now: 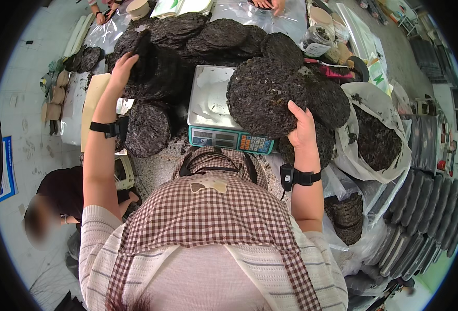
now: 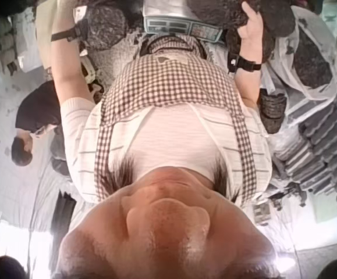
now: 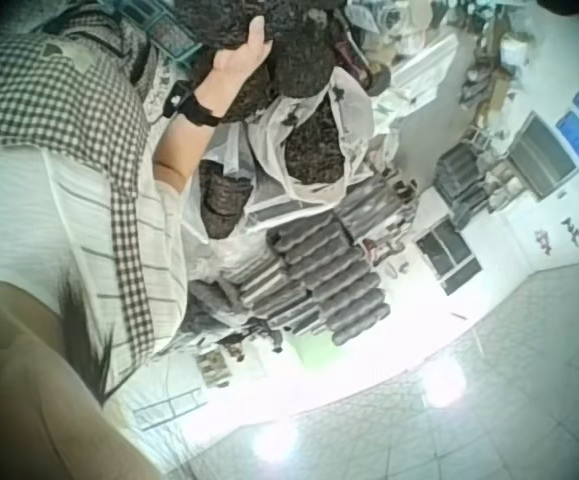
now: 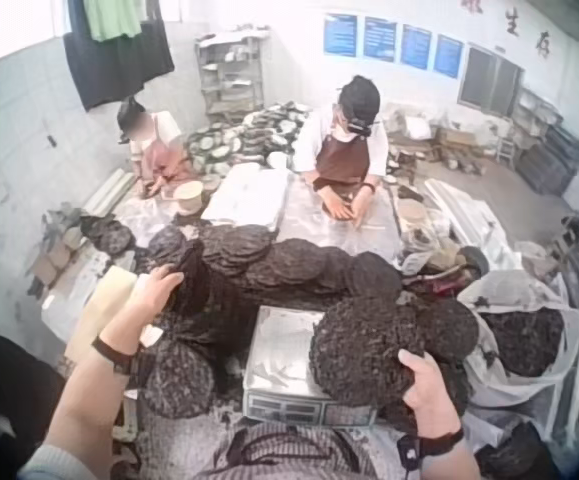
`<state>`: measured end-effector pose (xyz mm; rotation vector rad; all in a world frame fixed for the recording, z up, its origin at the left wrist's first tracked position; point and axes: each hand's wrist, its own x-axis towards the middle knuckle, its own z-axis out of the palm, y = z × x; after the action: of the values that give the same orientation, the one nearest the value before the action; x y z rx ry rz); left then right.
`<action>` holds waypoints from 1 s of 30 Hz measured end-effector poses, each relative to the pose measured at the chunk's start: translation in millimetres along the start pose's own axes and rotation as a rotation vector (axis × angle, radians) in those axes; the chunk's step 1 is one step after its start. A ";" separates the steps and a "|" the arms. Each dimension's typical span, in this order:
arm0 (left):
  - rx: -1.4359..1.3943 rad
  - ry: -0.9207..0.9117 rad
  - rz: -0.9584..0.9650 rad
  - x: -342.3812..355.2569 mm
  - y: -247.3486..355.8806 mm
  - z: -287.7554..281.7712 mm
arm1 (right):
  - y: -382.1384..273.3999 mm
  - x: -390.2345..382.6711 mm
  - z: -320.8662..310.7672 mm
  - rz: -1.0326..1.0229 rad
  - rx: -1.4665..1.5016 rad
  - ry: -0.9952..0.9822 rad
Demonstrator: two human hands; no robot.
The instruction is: The person repeatedly picks up dark compressed discs, places them on a digital scale, and then transfers them into clear plastic bags. The person handles the discs by hand and uses a digital scale to measure them before bagging.
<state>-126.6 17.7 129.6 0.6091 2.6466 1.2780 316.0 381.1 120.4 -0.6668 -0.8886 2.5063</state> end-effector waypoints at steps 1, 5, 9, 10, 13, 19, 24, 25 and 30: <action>-0.130 0.003 -0.112 -6.3 17.3 4.6 | -2.0 -1.5 -10.7 -0.006 -0.008 0.014; -0.151 0.015 -0.203 -17.1 34.4 -7.6 | -6.4 -2.8 -18.1 -0.009 -0.050 0.056; 0.455 0.443 0.145 -16.2 37.0 -30.9 | -14.7 -4.6 -22.3 -0.017 -0.085 0.062; 0.573 0.687 0.362 -23.3 44.3 -39.3 | -17.1 -5.5 -19.0 -0.016 -0.081 0.062; 0.607 0.632 0.895 -86.8 134.2 -17.1 | -29.5 -17.2 -24.5 -0.011 0.056 0.041; 0.662 -0.083 1.022 -173.7 121.8 150.0 | -2.2 -6.9 -27.4 0.084 0.101 -0.019; 0.283 -0.347 0.557 -211.1 60.6 211.0 | 69.3 33.7 -30.8 0.246 0.154 0.004; 0.064 -0.201 0.410 -218.9 59.6 204.8 | 79.8 38.1 -35.0 0.252 0.088 -0.024; -0.130 0.186 0.128 -201.8 41.5 197.0 | 104.4 55.2 -28.8 0.357 -0.164 0.044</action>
<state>127.2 98.5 27.9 0.6805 2.6788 1.6017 266.0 347.6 14.7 -1.0082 -1.0463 2.7327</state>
